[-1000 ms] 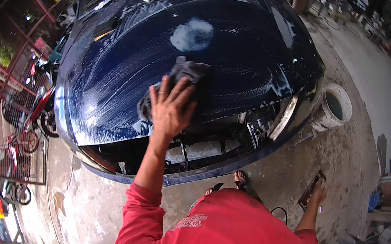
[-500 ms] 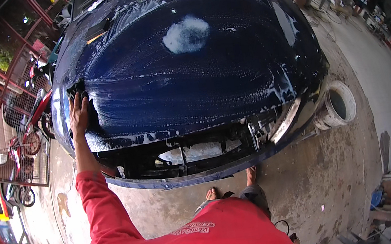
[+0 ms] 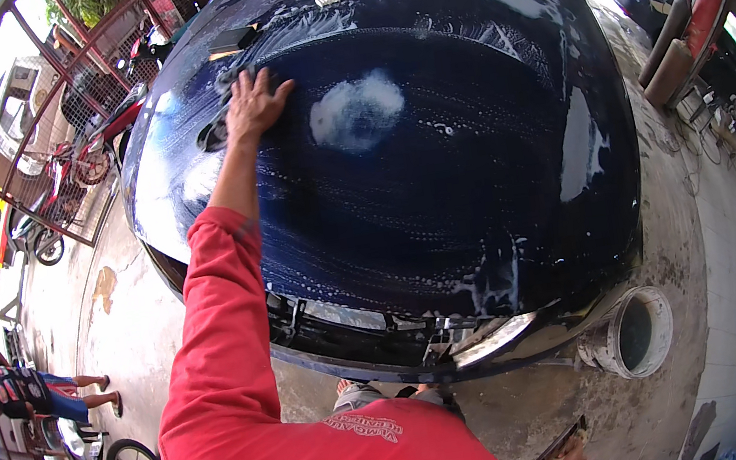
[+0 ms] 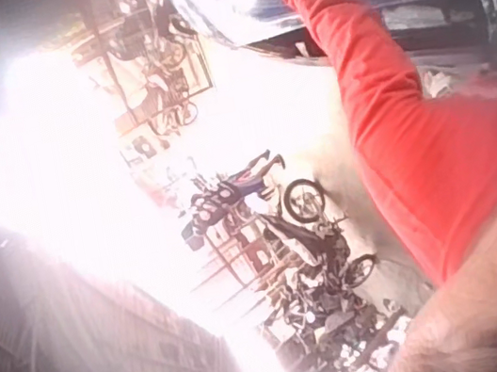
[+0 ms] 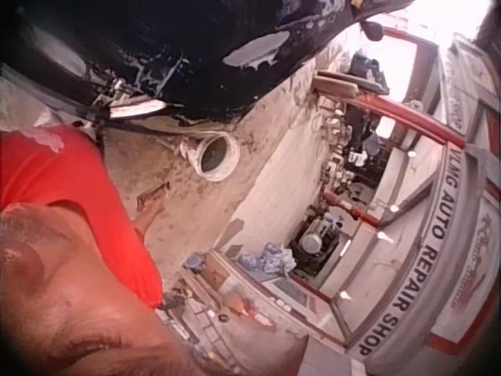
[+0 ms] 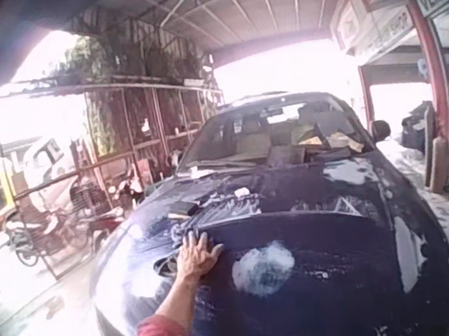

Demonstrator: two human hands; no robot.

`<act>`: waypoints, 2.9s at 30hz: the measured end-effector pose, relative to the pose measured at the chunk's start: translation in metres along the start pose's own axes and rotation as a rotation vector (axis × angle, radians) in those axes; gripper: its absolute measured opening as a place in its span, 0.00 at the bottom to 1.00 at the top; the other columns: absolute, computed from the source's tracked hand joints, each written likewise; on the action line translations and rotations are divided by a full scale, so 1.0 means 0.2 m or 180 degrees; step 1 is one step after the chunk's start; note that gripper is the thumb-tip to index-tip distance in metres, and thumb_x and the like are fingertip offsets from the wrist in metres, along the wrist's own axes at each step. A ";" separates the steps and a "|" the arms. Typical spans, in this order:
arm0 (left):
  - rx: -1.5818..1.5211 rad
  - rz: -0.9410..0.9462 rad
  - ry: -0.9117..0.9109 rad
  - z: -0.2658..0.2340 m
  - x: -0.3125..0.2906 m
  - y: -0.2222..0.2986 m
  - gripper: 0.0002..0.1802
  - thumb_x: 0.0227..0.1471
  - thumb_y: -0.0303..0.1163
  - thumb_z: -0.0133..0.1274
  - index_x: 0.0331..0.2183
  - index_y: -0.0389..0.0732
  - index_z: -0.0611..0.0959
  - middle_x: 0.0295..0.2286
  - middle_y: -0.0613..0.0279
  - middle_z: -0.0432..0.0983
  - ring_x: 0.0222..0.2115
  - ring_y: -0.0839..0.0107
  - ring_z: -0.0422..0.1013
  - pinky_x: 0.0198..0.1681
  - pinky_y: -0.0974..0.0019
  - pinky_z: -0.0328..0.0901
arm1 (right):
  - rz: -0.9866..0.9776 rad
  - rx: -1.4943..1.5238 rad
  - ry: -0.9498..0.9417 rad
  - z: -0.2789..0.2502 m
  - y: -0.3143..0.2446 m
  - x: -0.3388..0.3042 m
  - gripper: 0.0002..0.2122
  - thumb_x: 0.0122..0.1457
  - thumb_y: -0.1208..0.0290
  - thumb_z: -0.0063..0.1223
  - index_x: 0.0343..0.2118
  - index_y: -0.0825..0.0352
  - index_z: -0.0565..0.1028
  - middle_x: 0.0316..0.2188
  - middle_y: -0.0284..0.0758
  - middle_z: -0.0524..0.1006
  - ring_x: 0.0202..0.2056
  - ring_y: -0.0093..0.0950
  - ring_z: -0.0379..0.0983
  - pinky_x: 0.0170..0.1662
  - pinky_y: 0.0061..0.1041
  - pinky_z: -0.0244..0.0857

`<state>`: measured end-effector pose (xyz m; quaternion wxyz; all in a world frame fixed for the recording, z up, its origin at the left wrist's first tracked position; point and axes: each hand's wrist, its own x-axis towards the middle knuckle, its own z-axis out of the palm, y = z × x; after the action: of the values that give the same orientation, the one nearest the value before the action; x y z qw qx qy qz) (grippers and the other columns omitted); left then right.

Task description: The person sands the hood of a dark blue car using a sanding block and a cloth. They repeatedly rub the surface, wipe away residue, and dip the sanding block into a bucket of water. The work is performed in a covered auto repair shop with motorcycles and tools visible in the background.

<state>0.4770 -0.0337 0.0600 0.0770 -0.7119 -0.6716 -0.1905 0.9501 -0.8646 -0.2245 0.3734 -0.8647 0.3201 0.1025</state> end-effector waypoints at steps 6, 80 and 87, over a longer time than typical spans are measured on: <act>-0.0534 0.1178 -0.0020 0.13 -0.18 1.17 0.53 0.64 0.78 0.40 0.74 0.50 0.65 0.76 0.43 0.47 0.77 0.44 0.44 0.78 0.45 0.45 | -0.0808 0.0513 -0.0631 0.06 -0.30 0.21 0.16 0.70 0.60 0.58 0.39 0.72 0.82 0.25 0.37 0.78 0.15 0.28 0.66 0.17 0.32 0.56; -0.1599 0.2591 0.0054 -0.01 -2.07 1.44 0.30 0.69 0.42 0.51 0.68 0.47 0.75 0.73 0.45 0.58 0.75 0.46 0.53 0.77 0.45 0.48 | -0.0393 -0.0242 -0.0335 -0.78 1.41 0.02 0.23 0.74 0.58 0.56 0.62 0.73 0.76 0.44 0.45 0.84 0.39 0.48 0.84 0.36 0.42 0.78; -0.1695 0.2499 0.0348 -0.08 -1.95 0.87 0.25 0.69 0.43 0.52 0.64 0.51 0.80 0.71 0.54 0.66 0.73 0.50 0.58 0.76 0.44 0.51 | 0.0084 -0.0948 -0.0588 -0.79 1.62 -0.32 0.21 0.71 0.59 0.60 0.55 0.74 0.76 0.37 0.43 0.81 0.35 0.43 0.79 0.32 0.41 0.73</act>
<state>0.6366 -0.4160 -0.0453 -0.0067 -0.8957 -0.2748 -0.3496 0.6861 -1.1135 -0.2754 0.2676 -0.8931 0.2770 0.2327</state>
